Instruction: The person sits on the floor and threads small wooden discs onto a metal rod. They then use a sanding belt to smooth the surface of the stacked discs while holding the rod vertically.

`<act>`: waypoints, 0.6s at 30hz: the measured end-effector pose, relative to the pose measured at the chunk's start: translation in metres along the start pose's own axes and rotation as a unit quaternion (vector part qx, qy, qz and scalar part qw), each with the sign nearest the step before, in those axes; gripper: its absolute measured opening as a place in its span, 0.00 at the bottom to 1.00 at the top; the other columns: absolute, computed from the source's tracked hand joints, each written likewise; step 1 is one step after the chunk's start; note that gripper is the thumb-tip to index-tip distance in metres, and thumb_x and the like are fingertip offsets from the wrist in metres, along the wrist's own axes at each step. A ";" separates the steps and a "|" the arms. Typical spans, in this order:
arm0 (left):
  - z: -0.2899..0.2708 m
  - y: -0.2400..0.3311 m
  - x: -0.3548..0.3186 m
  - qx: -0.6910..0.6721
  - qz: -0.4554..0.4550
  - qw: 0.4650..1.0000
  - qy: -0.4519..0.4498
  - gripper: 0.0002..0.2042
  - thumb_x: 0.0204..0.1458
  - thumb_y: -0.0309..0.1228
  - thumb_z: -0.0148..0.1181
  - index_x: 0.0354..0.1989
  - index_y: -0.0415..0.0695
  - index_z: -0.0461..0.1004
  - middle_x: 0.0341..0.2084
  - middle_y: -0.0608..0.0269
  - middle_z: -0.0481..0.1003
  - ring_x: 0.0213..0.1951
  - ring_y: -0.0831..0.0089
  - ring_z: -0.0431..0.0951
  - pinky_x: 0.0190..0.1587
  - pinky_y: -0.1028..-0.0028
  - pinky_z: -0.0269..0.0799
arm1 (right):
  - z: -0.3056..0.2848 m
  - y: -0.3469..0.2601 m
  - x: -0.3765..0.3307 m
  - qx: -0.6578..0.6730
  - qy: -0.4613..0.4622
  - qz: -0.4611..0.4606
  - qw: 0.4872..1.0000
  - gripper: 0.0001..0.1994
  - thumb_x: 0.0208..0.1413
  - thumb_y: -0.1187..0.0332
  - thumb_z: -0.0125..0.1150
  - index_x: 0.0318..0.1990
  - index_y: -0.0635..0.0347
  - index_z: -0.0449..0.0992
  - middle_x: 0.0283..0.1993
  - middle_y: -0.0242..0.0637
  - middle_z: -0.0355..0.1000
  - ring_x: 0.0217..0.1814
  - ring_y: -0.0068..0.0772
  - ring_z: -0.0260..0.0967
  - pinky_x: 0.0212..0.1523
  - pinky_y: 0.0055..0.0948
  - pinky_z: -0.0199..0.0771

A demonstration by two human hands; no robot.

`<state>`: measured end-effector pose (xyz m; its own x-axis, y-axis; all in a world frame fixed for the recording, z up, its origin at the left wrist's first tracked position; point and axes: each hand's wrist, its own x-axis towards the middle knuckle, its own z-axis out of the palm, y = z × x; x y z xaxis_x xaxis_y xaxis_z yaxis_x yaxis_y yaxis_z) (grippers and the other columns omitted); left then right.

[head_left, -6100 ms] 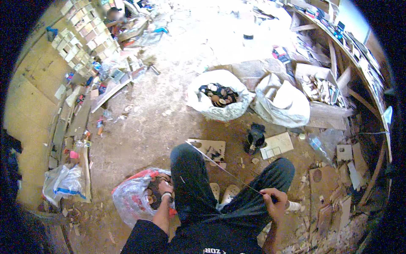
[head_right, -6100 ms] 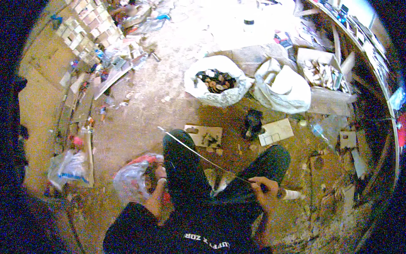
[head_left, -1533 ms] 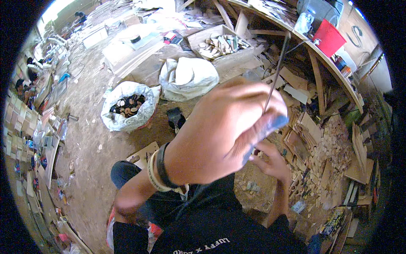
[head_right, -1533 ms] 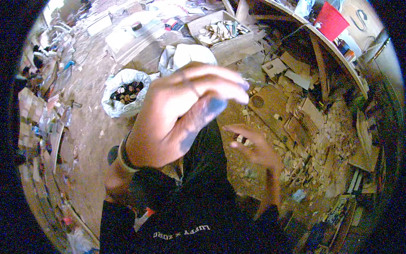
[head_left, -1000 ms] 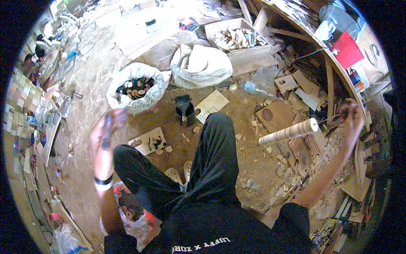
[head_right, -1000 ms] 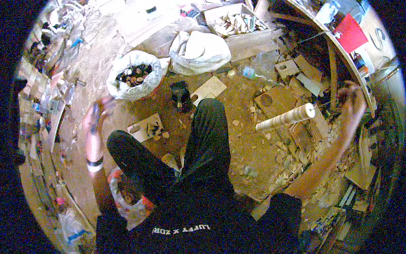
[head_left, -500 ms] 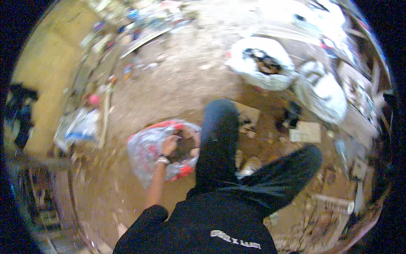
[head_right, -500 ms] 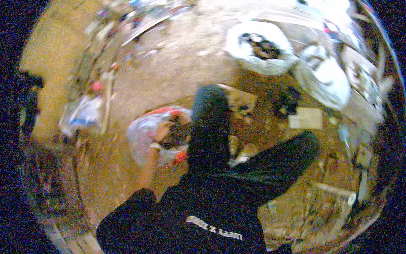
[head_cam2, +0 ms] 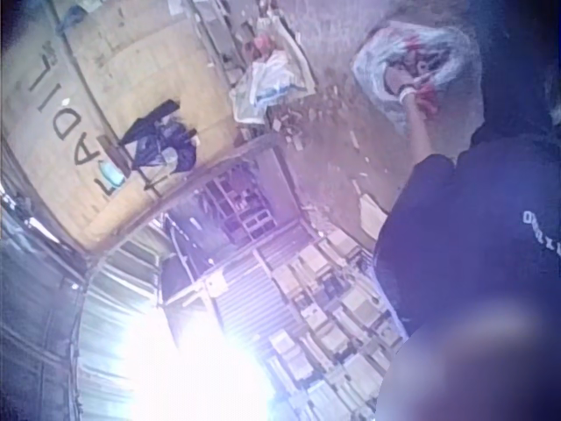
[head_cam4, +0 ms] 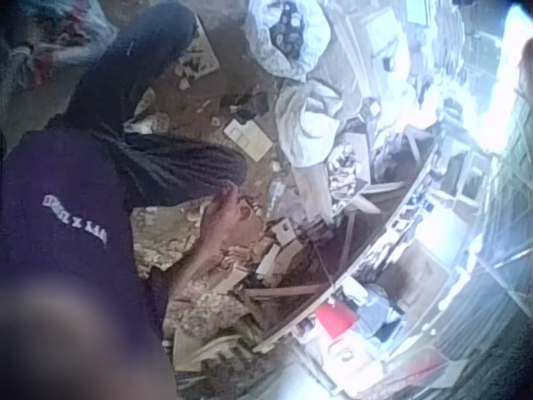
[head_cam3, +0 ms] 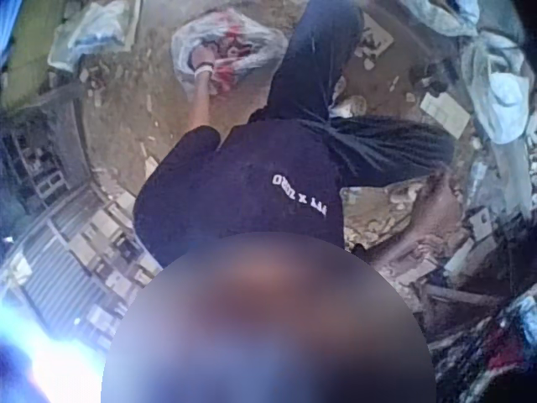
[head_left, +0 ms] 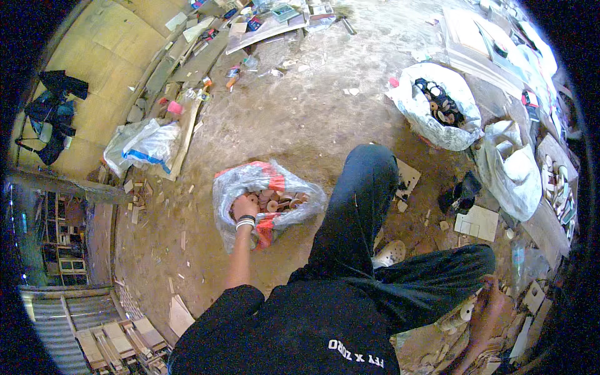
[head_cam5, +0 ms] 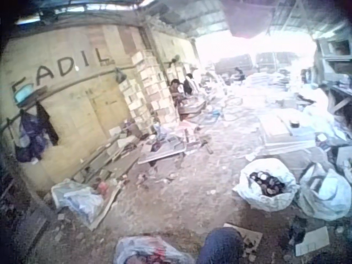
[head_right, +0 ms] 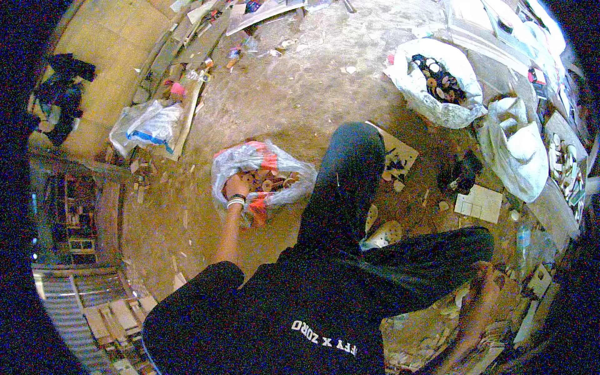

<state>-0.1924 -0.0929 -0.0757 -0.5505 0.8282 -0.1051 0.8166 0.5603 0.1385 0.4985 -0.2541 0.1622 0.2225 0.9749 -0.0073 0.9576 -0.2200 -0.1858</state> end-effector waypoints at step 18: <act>0.125 0.086 -0.050 -0.007 0.117 0.980 -0.158 0.27 0.54 0.34 0.58 0.63 0.46 0.64 0.58 0.30 0.62 0.59 0.34 0.63 0.61 0.45 0.63 | 0.030 -0.038 0.018 0.186 0.008 0.047 0.981 0.08 0.71 0.70 0.45 0.45 0.56 0.74 0.22 0.25 0.55 0.24 0.19 0.51 0.25 0.25 0.50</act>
<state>-0.0731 -0.0872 -0.1813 -0.2650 0.8909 -0.3689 0.9105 0.3571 0.2086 0.4606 -0.2276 0.1399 0.3126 0.9495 -0.0269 0.8007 -0.2787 -0.5303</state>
